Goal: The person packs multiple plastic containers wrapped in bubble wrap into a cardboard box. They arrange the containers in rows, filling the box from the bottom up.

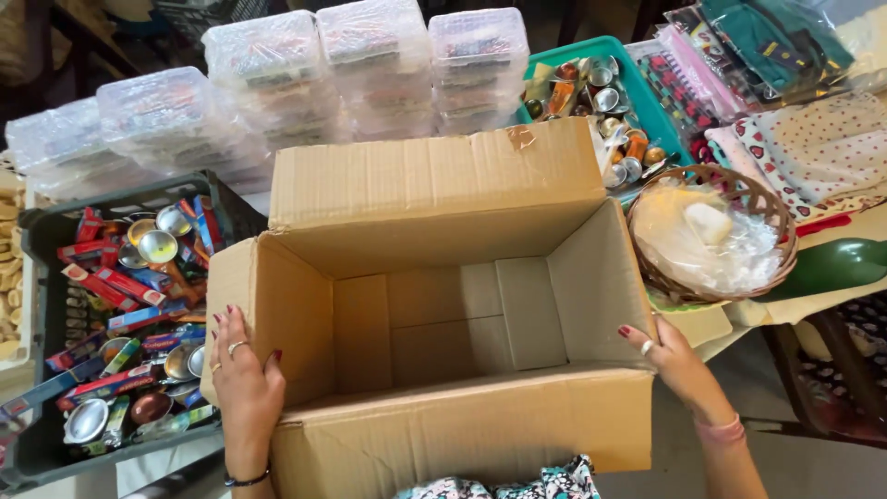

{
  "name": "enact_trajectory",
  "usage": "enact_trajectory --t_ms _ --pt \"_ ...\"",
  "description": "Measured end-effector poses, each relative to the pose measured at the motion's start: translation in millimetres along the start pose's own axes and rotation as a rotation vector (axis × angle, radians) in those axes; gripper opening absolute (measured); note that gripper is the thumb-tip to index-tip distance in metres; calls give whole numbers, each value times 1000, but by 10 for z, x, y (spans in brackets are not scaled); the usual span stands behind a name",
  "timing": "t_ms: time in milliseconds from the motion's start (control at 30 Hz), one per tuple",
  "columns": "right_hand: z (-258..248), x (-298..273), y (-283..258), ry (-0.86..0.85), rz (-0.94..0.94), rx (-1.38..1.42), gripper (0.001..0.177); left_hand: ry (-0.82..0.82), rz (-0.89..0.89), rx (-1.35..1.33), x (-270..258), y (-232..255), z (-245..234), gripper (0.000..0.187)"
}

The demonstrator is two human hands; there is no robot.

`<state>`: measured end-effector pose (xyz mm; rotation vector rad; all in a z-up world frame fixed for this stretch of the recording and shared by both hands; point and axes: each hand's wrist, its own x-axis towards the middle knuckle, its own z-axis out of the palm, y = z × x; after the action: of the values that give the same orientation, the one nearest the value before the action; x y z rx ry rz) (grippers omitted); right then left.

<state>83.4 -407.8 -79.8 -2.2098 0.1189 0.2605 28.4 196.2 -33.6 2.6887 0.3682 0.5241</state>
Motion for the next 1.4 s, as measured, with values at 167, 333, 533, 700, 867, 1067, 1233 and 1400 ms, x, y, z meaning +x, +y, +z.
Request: enact_trajectory --t_ms 167,333,533,700,867,1067,1233,1400 --pt "-88 21 -356 -28 -166 110 46 -5 42 -90 93 227 -222 84" --pt "-340 394 -239 -20 -154 257 45 1 -153 -407 -18 762 -736 84" --pt "-320 1032 -31 -89 -105 41 47 43 -164 -620 -278 575 -361 92" --pt "-258 1151 -122 -181 -106 73 58 23 -156 -476 -268 324 -76 83" --pt "-249 1180 -227 -61 0 -347 56 -70 -104 65 -36 377 -7 78" --pt "-300 1117 10 -55 -171 -401 67 43 353 199 984 973 195 86" --pt "-292 1087 336 -37 -1 -509 56 -7 341 129 1465 1003 670 70" --pt "-322 1025 293 47 -200 -377 67 -161 296 19 1442 1012 708 67"
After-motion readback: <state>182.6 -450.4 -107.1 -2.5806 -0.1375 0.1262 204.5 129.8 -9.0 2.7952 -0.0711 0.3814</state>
